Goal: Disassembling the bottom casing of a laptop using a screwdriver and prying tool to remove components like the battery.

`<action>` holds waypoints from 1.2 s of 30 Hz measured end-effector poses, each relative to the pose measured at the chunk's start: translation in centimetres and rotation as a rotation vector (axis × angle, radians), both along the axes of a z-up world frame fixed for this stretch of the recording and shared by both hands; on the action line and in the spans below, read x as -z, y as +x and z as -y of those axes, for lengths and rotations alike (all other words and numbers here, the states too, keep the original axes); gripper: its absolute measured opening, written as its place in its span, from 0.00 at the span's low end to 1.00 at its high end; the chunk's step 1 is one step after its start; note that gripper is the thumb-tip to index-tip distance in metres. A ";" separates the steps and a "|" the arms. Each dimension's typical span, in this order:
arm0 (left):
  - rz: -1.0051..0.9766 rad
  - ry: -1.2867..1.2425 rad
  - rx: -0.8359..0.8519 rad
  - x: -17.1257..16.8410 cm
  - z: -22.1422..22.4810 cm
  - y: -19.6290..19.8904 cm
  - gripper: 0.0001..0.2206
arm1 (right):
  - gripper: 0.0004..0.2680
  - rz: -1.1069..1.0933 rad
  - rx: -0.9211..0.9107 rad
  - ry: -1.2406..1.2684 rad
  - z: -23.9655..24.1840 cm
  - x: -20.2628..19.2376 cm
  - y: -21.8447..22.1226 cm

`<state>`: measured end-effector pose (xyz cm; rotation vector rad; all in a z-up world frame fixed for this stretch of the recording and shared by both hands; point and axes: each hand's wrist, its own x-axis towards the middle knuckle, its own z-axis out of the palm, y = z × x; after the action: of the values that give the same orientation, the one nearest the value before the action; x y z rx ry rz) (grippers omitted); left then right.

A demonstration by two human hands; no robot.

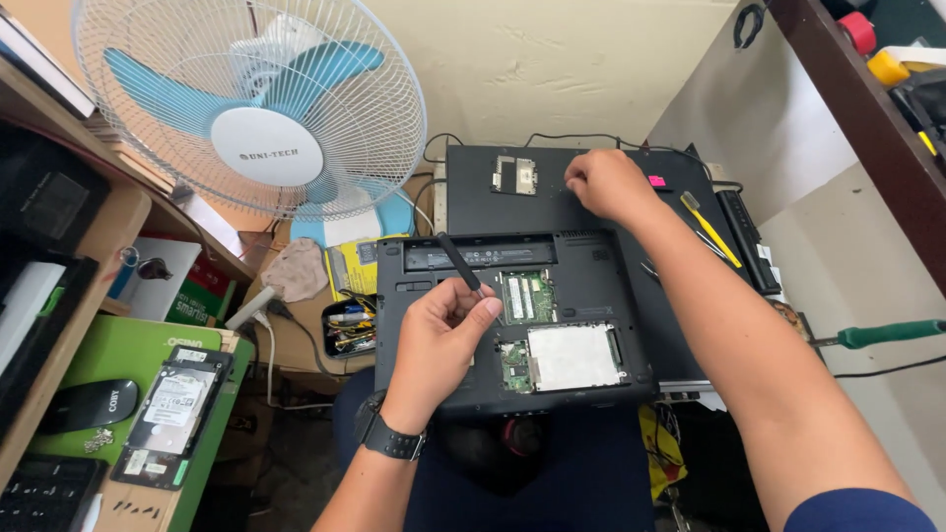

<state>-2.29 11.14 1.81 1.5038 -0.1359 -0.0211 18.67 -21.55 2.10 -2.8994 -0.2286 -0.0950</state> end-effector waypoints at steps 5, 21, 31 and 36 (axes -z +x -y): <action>0.007 -0.009 0.029 0.6 1.1 0.2 0.06 | 0.06 0.063 -0.110 0.010 -1.1 -0.7 -2.0; 0.023 0.012 0.022 0.0 0.6 0.4 0.06 | 0.05 0.129 -0.100 -0.070 3.0 2.4 1.9; 0.018 0.000 0.027 0.3 0.9 0.5 0.06 | 0.05 0.071 -0.089 -0.095 1.9 1.7 0.3; 0.015 0.009 0.022 -0.1 0.9 0.4 0.06 | 0.05 0.092 -0.093 -0.090 1.2 0.8 0.1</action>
<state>-1.94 10.27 1.95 1.5116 -0.1642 -0.0277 18.79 -22.73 1.30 -2.9715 -0.3936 -0.2074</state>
